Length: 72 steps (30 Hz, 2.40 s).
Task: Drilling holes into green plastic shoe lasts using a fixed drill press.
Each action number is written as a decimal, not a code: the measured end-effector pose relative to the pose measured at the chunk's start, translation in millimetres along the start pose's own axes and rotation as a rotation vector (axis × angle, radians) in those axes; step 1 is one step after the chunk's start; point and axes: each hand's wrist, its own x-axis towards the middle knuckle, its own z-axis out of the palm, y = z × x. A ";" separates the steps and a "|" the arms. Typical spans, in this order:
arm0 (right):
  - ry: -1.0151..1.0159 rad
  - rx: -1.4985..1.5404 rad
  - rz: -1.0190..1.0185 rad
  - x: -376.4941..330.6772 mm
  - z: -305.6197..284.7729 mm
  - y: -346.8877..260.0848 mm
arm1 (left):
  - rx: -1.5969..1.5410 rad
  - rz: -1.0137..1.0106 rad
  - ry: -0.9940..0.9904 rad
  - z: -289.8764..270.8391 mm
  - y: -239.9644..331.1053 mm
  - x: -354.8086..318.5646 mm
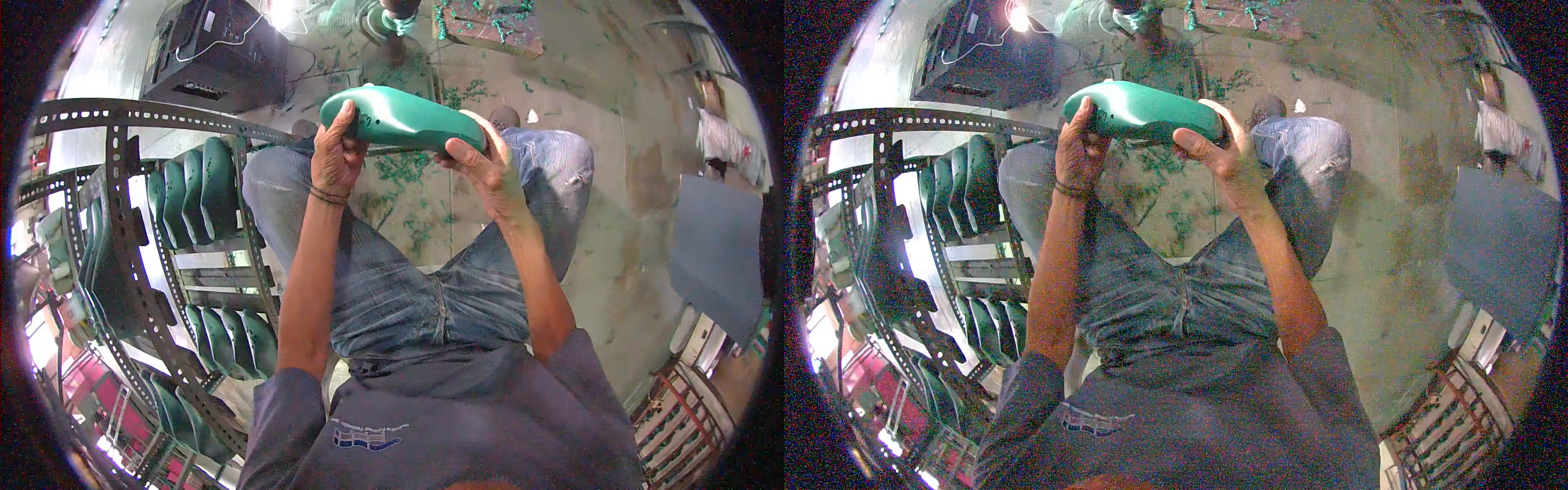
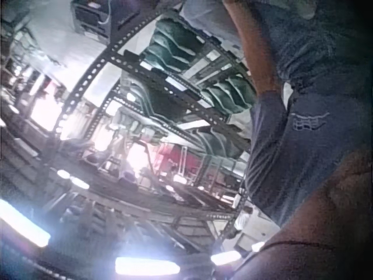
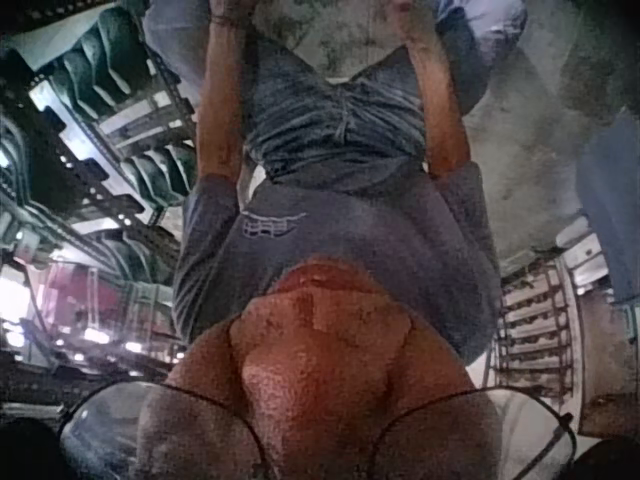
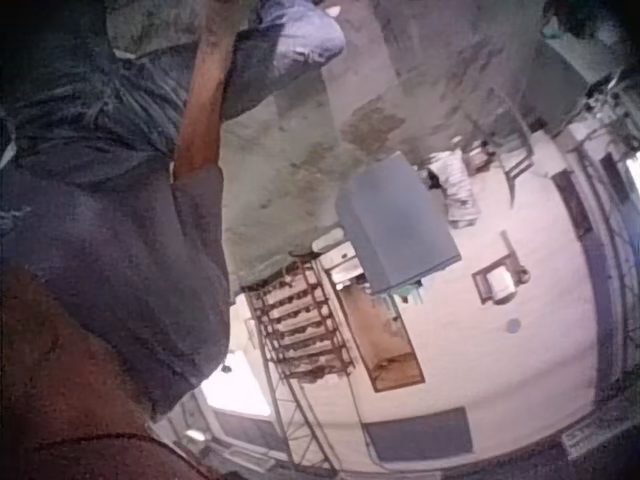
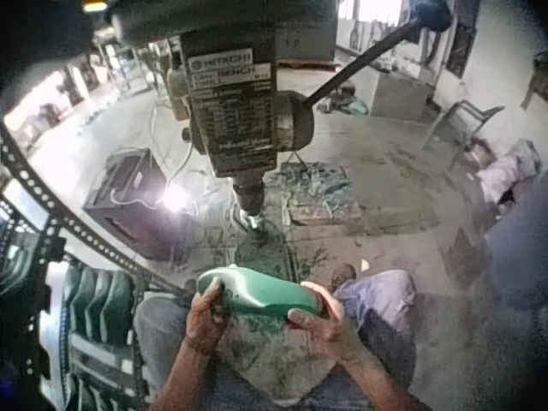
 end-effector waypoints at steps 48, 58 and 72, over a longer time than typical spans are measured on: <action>-0.047 -1.010 -0.581 -10.9 40.7 51.5 | 0.141 -0.098 -0.104 16.5 -37.2 -12.7; -0.035 -0.823 -0.414 -21.5 53.0 62.8 | 0.822 0.197 0.072 34.0 -49.8 -74.3; -0.204 -0.803 -0.228 27.5 -20.0 107.7 | 1.781 1.018 0.460 69.2 192.1 -337.4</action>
